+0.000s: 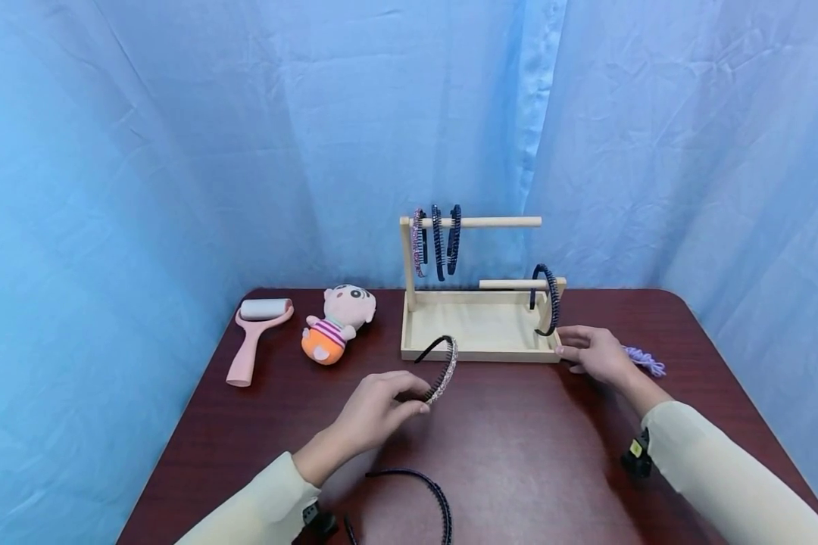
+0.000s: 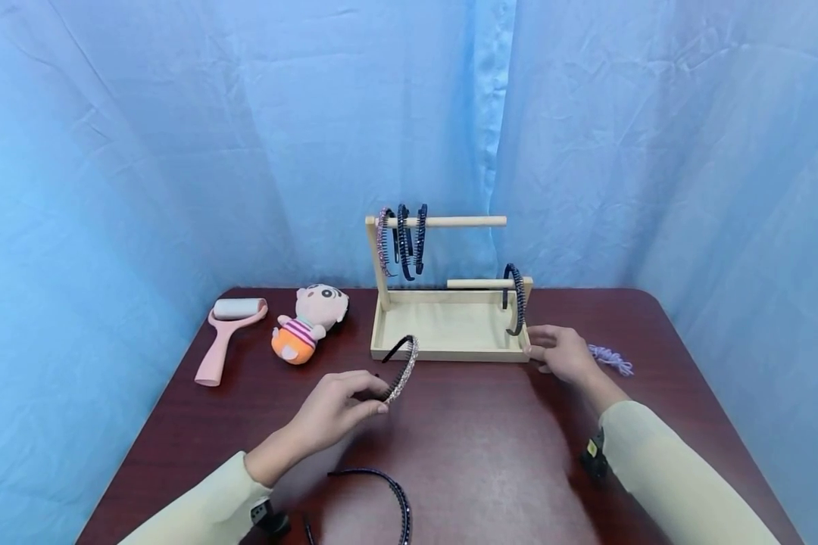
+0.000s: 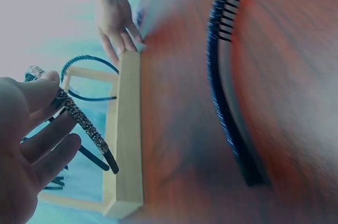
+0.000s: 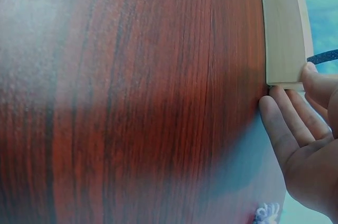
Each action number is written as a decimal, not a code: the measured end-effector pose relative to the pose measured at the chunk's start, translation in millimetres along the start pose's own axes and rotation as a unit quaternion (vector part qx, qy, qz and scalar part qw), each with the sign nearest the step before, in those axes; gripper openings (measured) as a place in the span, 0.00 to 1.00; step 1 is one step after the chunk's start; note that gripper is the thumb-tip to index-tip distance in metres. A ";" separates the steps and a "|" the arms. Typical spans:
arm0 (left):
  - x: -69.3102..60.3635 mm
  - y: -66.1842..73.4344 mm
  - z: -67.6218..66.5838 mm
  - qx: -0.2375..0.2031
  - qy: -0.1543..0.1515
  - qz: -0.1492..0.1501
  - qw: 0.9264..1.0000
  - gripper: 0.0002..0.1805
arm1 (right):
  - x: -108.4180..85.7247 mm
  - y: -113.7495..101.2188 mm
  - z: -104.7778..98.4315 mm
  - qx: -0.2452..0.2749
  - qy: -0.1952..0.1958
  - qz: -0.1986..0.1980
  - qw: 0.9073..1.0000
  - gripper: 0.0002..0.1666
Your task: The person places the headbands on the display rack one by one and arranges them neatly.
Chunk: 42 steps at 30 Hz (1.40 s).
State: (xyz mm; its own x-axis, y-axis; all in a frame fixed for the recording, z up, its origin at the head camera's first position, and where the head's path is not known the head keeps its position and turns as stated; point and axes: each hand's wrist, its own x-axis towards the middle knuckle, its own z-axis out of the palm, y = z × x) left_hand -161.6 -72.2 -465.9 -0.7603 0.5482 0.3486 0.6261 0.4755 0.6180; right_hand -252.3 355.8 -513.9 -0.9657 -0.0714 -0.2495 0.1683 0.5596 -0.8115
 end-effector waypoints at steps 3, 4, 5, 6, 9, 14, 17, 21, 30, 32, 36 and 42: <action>10.8 4.4 2.9 -0.015 0.021 -0.001 1.000 0.10 | -0.2 0.0 -0.3 0.000 -0.001 -0.001 1.000 0.34; 15.0 5.5 4.1 -0.021 0.027 -0.005 0.999 0.10 | -0.1 0.1 -0.5 0.000 -0.002 -0.001 1.000 0.34; 19.7 6.0 5.5 -0.027 0.033 -0.008 0.999 0.10 | 0.0 0.2 -0.6 -0.001 -0.002 -0.001 1.000 0.34; 24.9 6.9 6.5 -0.035 0.038 -0.015 0.999 0.10 | 0.0 0.2 -0.8 -0.001 -0.001 -0.002 1.000 0.34; 42.3 8.2 9.9 -0.071 0.056 -0.043 0.995 0.11 | -0.3 0.7 -1.3 -0.001 -0.001 -0.002 1.000 0.34; 72.1 8.8 17.0 -0.114 0.089 -0.091 0.985 0.12 | -1.0 1.1 -0.4 0.002 -0.002 0.002 1.000 0.34; 88.3 8.0 23.8 -0.129 0.100 -0.105 0.981 0.12 | -0.8 1.7 0.7 0.005 -0.001 0.005 1.000 0.34; 108.1 8.4 33.0 -0.150 0.112 -0.120 0.975 0.12 | -0.5 3.1 0.8 0.007 -0.001 0.002 1.000 0.34; 146.8 11.6 55.1 -0.174 0.125 -0.171 0.962 0.12 | 0.0 4.0 -0.2 0.009 0.000 0.000 1.000 0.33; 154.4 12.2 61.1 -0.173 0.122 -0.181 0.960 0.12 | 0.3 4.1 -0.1 0.010 -0.001 0.000 1.000 0.33; 167.9 14.4 72.8 -0.184 0.110 -0.200 0.956 0.11 | 0.1 3.6 -0.5 0.012 0.001 0.000 1.000 0.33; 184.2 17.6 88.9 -0.192 0.097 -0.216 0.953 0.09 | -0.2 2.1 -2.1 0.016 -0.001 -0.006 1.000 0.33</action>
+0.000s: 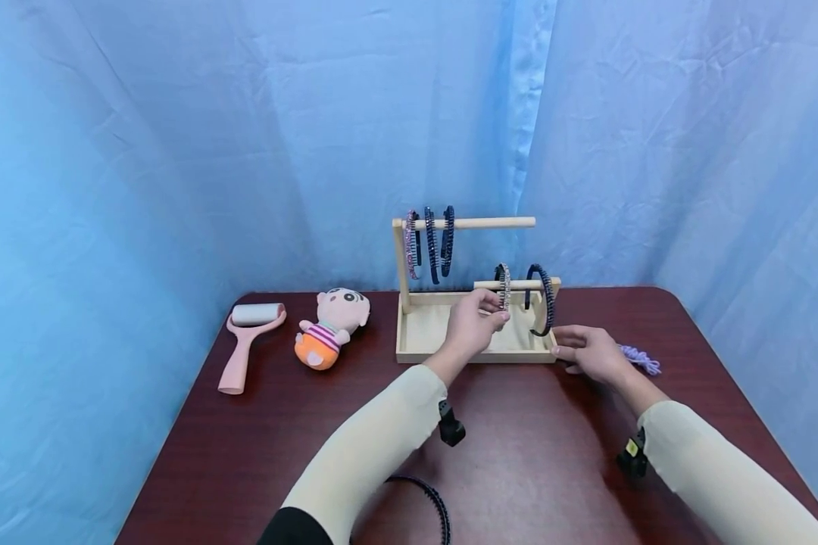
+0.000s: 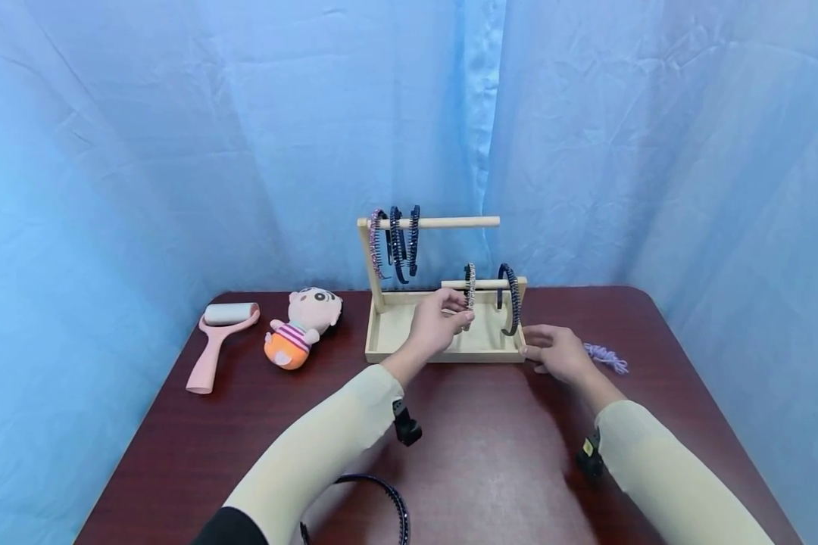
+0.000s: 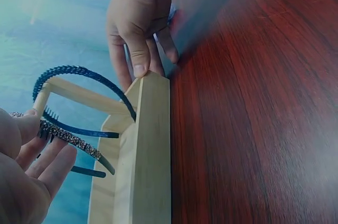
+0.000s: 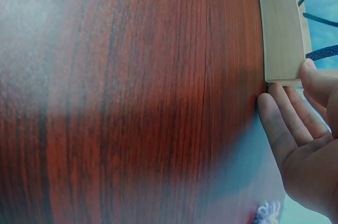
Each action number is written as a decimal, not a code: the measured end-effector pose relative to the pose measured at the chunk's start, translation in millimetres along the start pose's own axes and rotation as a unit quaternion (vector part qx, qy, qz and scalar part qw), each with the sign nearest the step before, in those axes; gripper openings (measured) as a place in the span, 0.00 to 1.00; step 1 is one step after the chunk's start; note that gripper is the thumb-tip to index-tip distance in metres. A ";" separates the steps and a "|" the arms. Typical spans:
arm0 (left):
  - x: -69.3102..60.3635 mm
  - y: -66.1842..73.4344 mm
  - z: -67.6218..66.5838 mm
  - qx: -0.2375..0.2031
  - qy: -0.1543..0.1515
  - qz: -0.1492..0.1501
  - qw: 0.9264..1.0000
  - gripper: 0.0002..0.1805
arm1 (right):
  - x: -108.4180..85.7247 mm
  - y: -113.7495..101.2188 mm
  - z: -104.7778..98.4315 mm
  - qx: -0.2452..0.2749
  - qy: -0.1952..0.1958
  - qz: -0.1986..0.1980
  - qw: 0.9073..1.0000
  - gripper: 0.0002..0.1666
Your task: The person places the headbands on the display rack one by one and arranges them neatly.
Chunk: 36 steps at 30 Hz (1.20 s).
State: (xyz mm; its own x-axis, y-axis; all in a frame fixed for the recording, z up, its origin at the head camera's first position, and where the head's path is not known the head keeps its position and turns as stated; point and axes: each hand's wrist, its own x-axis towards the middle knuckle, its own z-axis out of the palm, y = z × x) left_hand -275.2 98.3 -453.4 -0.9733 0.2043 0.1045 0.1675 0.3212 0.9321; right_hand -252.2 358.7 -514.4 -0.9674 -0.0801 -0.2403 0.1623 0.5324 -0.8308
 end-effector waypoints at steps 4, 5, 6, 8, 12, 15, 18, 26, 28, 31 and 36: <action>3.9 1.9 11.4 -0.006 -0.003 -0.012 1.000 0.08 | 1.2 0.6 0.1 0.005 -0.001 -0.003 1.000 0.33; 4.3 2.9 13.9 -0.009 -0.005 -0.015 1.000 0.08 | 1.4 0.7 0.1 0.005 -0.001 -0.004 1.000 0.33; 4.8 3.6 16.5 -0.015 -0.007 -0.018 1.000 0.08 | 1.6 0.8 0.2 0.004 -0.001 -0.004 1.000 0.33; 5.7 5.2 21.2 -0.021 -0.009 -0.024 0.999 0.08 | 1.6 0.8 0.0 0.008 -0.002 -0.001 1.000 0.33; 6.8 8.2 27.9 -0.026 -0.012 -0.031 0.999 0.09 | 1.5 0.2 0.3 0.015 -0.005 0.001 1.000 0.33; 7.4 9.1 31.3 -0.025 -0.013 -0.035 0.999 0.09 | 1.6 0.3 0.6 0.016 -0.006 -0.001 1.000 0.33; 8.2 8.8 34.1 -0.020 -0.013 -0.037 0.999 0.09 | 1.5 0.8 0.2 0.013 -0.006 0.000 1.000 0.33; 9.0 11.2 35.1 0.004 -0.018 -0.033 0.999 0.10 | 1.0 -2.1 -0.4 0.014 -0.006 -0.003 1.000 0.32; 8.6 12.2 33.9 0.005 -0.024 -0.033 0.999 0.11 | 0.6 -3.2 -0.6 0.014 -0.008 -0.004 1.000 0.33; 7.5 12.1 30.7 0.011 -0.031 -0.032 0.999 0.14 | 0.9 -3.9 -0.5 0.013 -0.008 -0.003 1.000 0.33; 1.9 9.5 21.0 0.023 -0.032 -0.023 0.999 0.16 | 2.2 -2.3 -0.3 0.010 -0.010 0.001 1.000 0.33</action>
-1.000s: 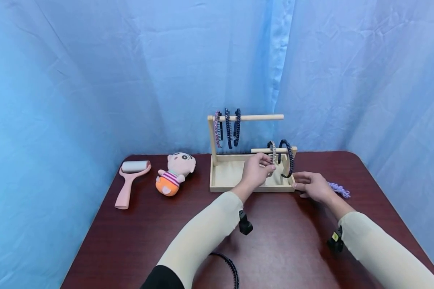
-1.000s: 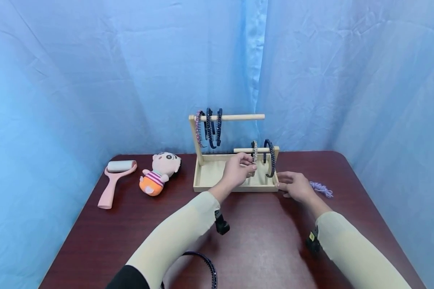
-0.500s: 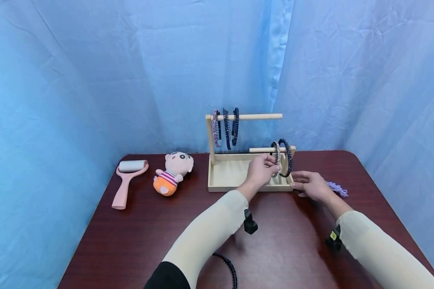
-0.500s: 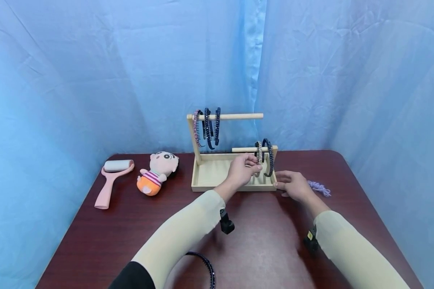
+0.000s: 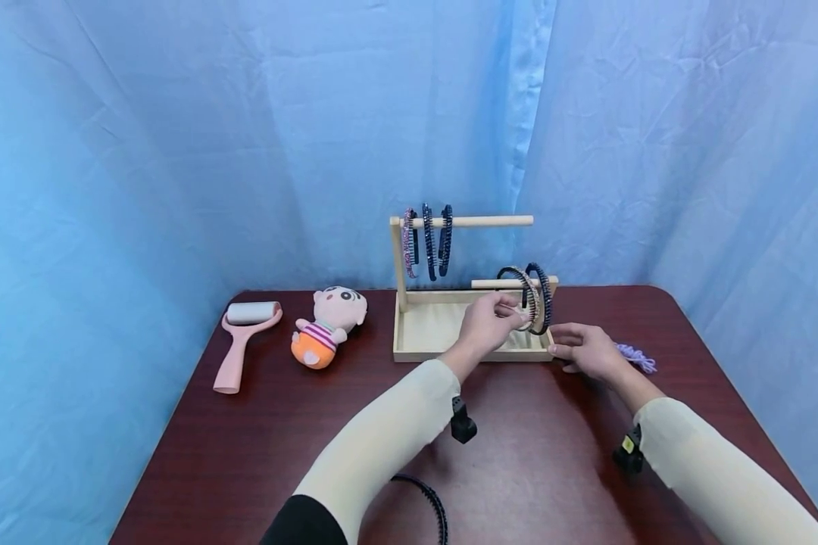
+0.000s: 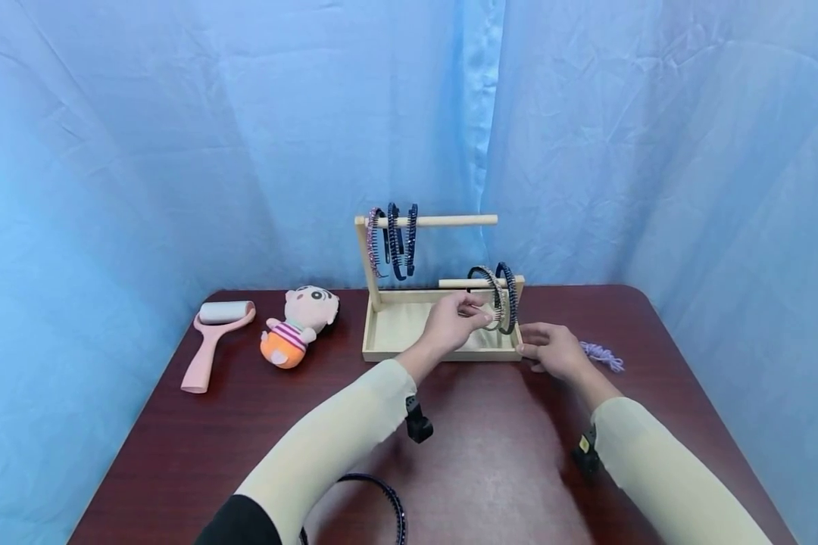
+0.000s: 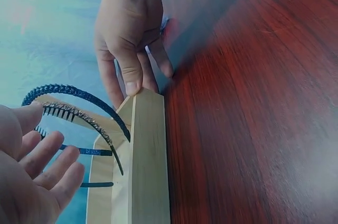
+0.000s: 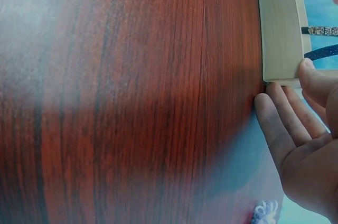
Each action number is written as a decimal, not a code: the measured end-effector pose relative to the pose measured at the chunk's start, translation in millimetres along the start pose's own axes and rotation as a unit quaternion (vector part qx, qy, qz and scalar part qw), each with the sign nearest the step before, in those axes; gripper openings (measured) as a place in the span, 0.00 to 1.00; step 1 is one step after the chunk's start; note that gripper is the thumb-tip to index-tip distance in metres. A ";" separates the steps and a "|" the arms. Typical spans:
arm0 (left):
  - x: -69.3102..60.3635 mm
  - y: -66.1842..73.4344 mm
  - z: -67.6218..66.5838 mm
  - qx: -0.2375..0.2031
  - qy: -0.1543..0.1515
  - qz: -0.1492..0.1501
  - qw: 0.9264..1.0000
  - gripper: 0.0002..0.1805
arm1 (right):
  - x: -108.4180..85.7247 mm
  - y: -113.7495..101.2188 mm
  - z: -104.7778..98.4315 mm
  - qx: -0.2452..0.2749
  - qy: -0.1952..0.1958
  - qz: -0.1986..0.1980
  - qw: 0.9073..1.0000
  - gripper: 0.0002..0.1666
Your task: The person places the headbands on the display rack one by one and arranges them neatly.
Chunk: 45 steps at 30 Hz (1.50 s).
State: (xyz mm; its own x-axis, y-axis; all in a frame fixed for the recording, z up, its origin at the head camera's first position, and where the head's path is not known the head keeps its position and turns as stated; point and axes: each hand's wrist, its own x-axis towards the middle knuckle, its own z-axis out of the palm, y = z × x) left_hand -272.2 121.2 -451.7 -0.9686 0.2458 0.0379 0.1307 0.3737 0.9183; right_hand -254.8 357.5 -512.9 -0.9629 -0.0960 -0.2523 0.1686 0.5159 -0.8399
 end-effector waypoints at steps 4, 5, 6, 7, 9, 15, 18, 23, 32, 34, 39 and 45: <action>-10.8 -6.1 -13.0 0.007 -0.012 0.012 1.000 0.15 | 1.0 1.1 1.4 0.000 0.000 0.006 1.000 0.34; -14.4 -7.8 -17.3 0.010 -0.019 0.017 1.000 0.15 | 0.9 1.1 1.5 0.001 0.000 0.007 1.000 0.34; -17.9 -9.7 -21.8 0.012 -0.025 0.021 0.999 0.14 | 0.6 1.1 1.4 0.002 -0.001 0.005 1.000 0.34; -21.8 -11.9 -26.6 0.012 -0.032 0.026 0.999 0.14 | 0.3 0.6 1.4 0.003 0.000 0.006 1.000 0.35; -30.6 -16.2 -37.1 0.015 -0.044 0.035 0.998 0.14 | -0.6 0.0 0.7 0.004 0.000 0.004 1.000 0.35; -63.3 -33.9 -72.9 0.040 -0.076 0.054 0.995 0.13 | -0.3 -0.7 1.0 0.001 -0.002 -0.004 1.000 0.35; -83.4 -47.4 -90.9 0.059 -0.094 0.060 0.992 0.13 | 0.5 0.2 1.3 0.000 -0.003 -0.002 1.000 0.34; -121.1 -70.1 -118.1 0.067 -0.119 0.059 0.989 0.11 | 0.8 0.0 1.3 -0.004 -0.002 0.007 1.000 0.34; -191.9 -96.4 -135.0 0.049 -0.156 0.063 0.985 0.07 | -0.8 1.3 1.8 -0.012 0.001 0.005 1.000 0.34; -206.6 -101.7 -132.1 0.039 -0.175 0.070 0.981 0.08 | -1.8 2.2 1.5 -0.014 0.003 0.010 1.000 0.34; -237.6 -112.5 -125.5 0.019 -0.230 0.092 0.969 0.09 | -0.9 2.4 1.9 -0.012 0.005 0.015 1.000 0.34; -263.4 -120.9 -124.8 0.016 -0.268 0.110 0.957 0.08 | -0.3 0.8 3.8 -0.013 0.003 0.016 1.000 0.35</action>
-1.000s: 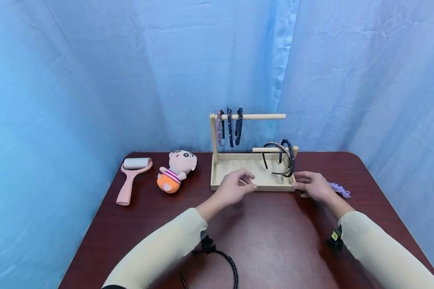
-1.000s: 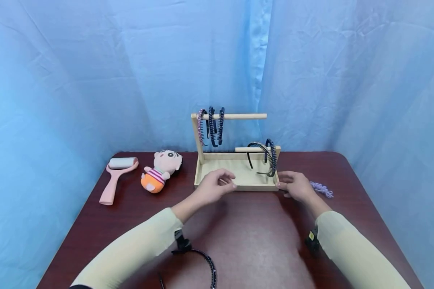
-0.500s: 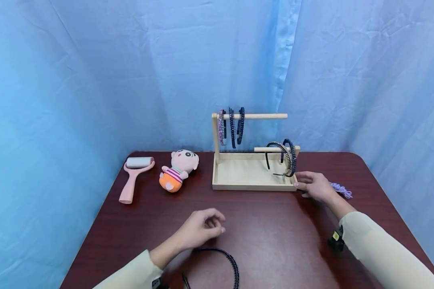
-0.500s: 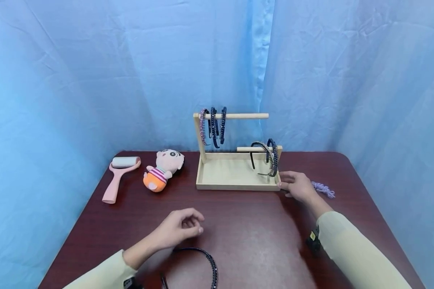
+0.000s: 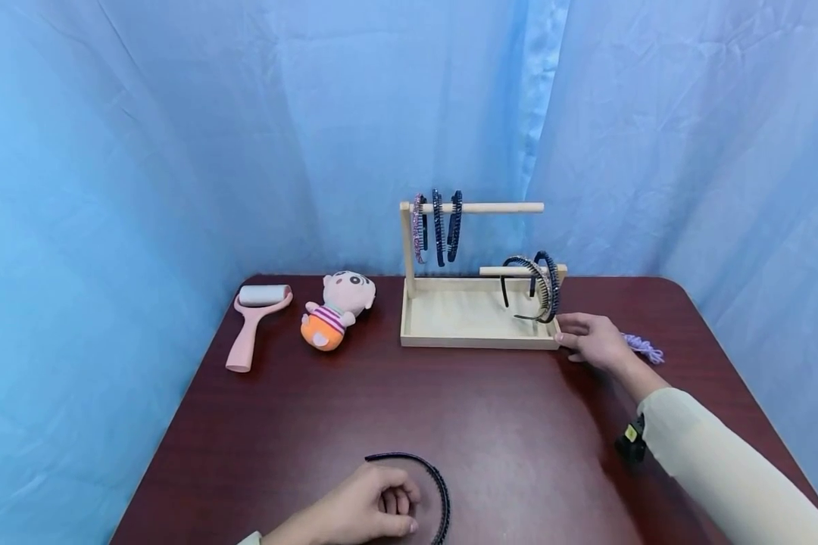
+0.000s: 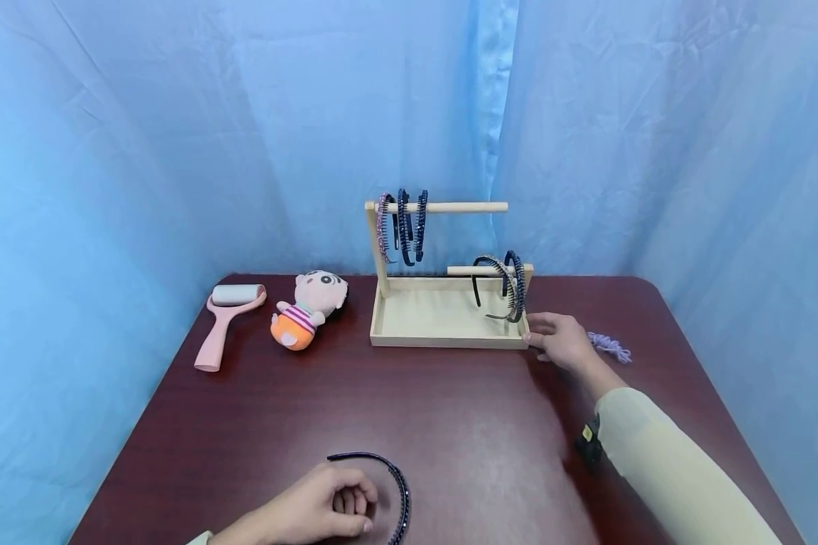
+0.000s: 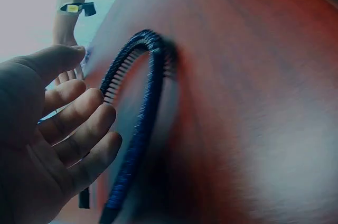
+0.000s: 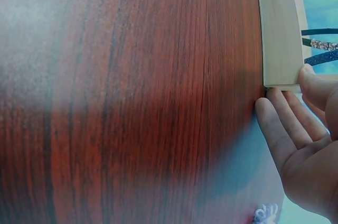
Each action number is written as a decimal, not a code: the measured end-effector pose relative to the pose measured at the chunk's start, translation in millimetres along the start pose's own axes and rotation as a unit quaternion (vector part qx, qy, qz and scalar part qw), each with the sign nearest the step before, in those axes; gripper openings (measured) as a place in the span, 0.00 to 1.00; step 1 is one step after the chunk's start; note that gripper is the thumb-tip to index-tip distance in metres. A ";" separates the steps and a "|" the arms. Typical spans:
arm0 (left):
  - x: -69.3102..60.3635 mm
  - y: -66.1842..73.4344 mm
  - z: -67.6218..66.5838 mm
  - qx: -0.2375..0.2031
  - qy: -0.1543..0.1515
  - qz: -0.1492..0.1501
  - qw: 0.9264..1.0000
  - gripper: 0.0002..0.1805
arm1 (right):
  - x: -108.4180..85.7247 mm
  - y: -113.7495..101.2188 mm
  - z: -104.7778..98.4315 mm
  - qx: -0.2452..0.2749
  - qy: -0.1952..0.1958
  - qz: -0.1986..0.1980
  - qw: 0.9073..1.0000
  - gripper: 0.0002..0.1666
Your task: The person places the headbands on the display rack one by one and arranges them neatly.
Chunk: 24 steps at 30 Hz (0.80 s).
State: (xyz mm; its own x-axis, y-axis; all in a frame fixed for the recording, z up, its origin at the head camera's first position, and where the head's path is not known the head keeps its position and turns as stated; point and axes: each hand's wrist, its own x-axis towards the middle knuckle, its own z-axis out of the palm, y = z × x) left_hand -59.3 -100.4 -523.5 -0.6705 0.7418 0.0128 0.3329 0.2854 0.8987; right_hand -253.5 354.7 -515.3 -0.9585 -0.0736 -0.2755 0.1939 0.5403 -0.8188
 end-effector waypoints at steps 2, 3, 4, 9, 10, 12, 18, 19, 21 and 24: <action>-4.7 -1.5 0.9 -0.004 -0.016 0.002 1.000 0.09 | 0.6 -1.7 -0.9 0.000 -0.001 0.002 1.000 0.35; -6.8 -2.5 1.4 -0.011 -0.025 0.002 1.000 0.10 | 0.6 -2.6 -1.3 0.000 -0.002 0.004 1.000 0.35; -8.6 -3.6 2.0 -0.016 -0.031 0.002 0.999 0.10 | 0.6 -3.4 -1.9 0.000 -0.003 0.004 1.000 0.35; -13.7 -8.5 6.4 -0.048 -0.046 -0.012 0.998 0.11 | 0.8 -5.6 -4.0 -0.001 0.000 0.008 1.000 0.34; -14.1 -8.8 7.5 -0.033 -0.046 -0.011 0.998 0.10 | 1.1 -5.2 -4.2 -0.003 0.000 0.005 1.000 0.34; -14.3 -8.5 9.9 0.000 -0.050 -0.010 0.999 0.10 | 1.8 -3.8 -4.1 -0.005 0.001 0.006 1.000 0.34; -11.4 -8.4 17.7 0.154 -0.056 0.046 0.986 0.12 | 1.3 1.1 -1.2 -0.008 0.004 0.005 1.000 0.35; -10.6 -8.9 18.9 0.182 -0.052 0.064 0.980 0.12 | 1.1 1.5 -0.7 -0.007 0.004 0.005 1.000 0.35; -9.1 -10.5 21.4 0.231 -0.042 0.097 0.967 0.12 | 0.7 1.7 0.2 -0.006 0.004 0.004 1.000 0.35; -7.8 -13.9 24.4 0.280 -0.024 0.131 0.951 0.11 | 0.4 1.7 0.9 -0.004 0.003 0.002 1.000 0.34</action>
State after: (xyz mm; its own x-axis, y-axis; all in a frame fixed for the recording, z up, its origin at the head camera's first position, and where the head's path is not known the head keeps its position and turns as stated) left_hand -42.5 -95.4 -546.8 -0.4896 0.8550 0.1712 0.7940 0.3559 0.4929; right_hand -253.5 354.9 -517.3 -0.9589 -0.0656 -0.2761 0.1967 0.5476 -0.8133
